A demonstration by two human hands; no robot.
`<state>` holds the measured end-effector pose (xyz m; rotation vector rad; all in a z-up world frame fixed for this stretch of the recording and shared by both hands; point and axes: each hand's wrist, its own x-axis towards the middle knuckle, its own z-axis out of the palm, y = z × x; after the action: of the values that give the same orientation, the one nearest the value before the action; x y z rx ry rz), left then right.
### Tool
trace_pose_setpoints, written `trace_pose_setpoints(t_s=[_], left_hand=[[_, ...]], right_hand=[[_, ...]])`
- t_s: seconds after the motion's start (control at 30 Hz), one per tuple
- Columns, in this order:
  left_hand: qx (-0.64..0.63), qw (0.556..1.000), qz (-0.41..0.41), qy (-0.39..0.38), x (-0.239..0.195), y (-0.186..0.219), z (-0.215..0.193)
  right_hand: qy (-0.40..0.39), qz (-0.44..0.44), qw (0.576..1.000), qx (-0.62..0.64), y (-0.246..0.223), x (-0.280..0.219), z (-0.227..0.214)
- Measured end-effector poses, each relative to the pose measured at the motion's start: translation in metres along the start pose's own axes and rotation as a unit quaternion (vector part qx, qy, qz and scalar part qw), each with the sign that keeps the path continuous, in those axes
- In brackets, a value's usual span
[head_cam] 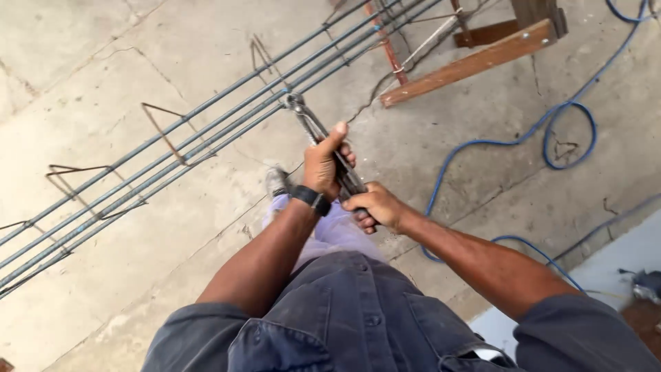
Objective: The person ties a rebar cage using wire and a rebar tying tool. They wrap wire around intersecting rebar bars and twist it with the tool to secure the connections. The person moves along the cage to tie multiple joints.
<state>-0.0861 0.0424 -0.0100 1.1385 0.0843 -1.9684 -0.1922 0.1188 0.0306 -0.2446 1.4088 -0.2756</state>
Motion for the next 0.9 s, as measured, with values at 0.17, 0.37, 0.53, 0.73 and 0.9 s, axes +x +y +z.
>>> trace_pose_setpoints(t_s=[0.17, 0.37, 0.53, 0.73, 0.9], left_hand=[[0.099, 0.989, 0.053, 0.098, -0.009, -0.003, -0.001], [0.127, 0.982, 0.038, 0.135, -0.012, -0.009, 0.010], [-0.012, 0.998, -0.035, -0.041, -0.022, 0.016, -0.001], [-0.176, 0.923, -0.136, -0.314, -0.014, 0.019, -0.037], [0.064, 0.991, -0.060, -0.101, 0.014, -0.008, -0.038]], right_hand=[[0.077, -0.116, 0.986, -0.092, 0.009, 0.018, -0.014], [0.198, -0.237, 0.884, -0.352, -0.004, -0.020, 0.019], [0.027, -0.220, 0.971, -0.093, 0.014, -0.008, -0.002], [-0.166, -0.060, 0.972, 0.156, 0.029, 0.005, 0.008], [0.233, -0.122, 0.893, -0.365, 0.003, 0.004, -0.008]])
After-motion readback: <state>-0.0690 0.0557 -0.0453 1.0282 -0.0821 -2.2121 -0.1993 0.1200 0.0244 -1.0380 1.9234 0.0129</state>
